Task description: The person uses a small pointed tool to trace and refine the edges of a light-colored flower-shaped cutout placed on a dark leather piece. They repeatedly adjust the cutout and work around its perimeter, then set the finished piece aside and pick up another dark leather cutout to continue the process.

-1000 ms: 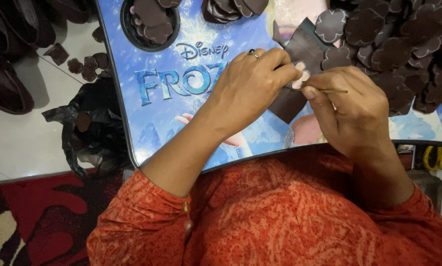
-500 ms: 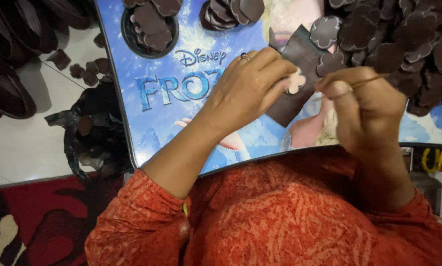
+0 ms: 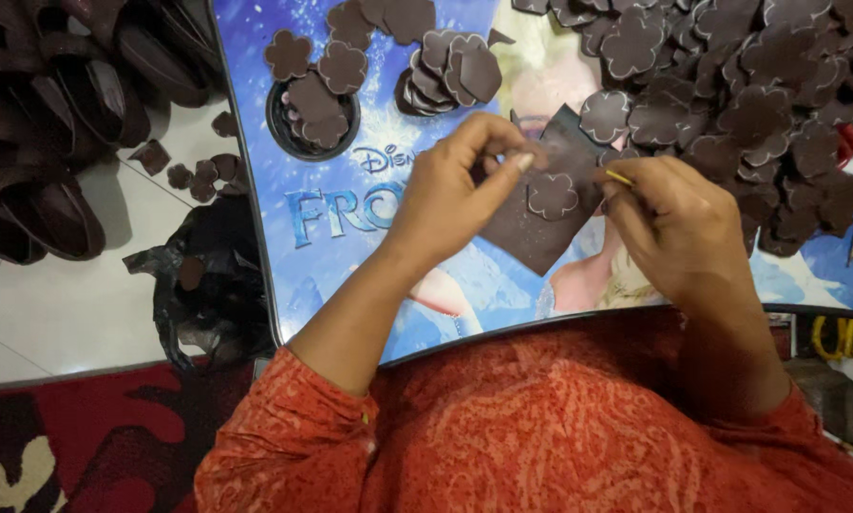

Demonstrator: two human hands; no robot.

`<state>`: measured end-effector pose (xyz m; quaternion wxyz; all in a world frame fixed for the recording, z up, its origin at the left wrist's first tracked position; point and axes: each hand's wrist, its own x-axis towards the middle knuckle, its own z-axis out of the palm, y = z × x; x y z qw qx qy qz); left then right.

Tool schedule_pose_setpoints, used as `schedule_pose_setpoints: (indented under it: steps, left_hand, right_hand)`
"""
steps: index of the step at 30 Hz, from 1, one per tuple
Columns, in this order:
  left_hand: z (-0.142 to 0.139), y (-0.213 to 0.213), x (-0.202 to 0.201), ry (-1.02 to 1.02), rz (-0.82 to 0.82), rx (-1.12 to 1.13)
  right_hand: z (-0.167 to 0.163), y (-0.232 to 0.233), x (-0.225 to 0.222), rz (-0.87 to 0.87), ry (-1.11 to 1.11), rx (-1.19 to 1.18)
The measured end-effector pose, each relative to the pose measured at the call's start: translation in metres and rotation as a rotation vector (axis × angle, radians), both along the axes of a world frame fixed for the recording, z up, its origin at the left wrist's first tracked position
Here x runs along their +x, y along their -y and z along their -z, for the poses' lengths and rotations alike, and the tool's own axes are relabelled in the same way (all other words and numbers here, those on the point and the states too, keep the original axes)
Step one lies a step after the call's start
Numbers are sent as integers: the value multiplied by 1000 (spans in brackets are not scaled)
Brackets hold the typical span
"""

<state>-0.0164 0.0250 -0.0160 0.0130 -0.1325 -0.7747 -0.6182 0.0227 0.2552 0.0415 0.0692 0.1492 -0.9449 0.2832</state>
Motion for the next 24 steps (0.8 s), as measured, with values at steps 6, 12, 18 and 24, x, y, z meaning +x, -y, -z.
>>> schedule_pose_setpoints:
  steps: [6, 12, 18, 24]
  left_hand:
    - [0, 3, -3, 142, 35, 314]
    - [1, 4, 5, 186, -3, 207]
    - [7, 5, 8, 194, 22, 227]
    - [9, 8, 12, 204, 26, 188]
  right_hand:
    - [-1, 19, -3, -54, -46, 94]
    - [-2, 24, -8, -92, 73, 112]
    - [7, 14, -11, -115, 145, -117]
    - [-14, -31, -14, 63, 264, -280]
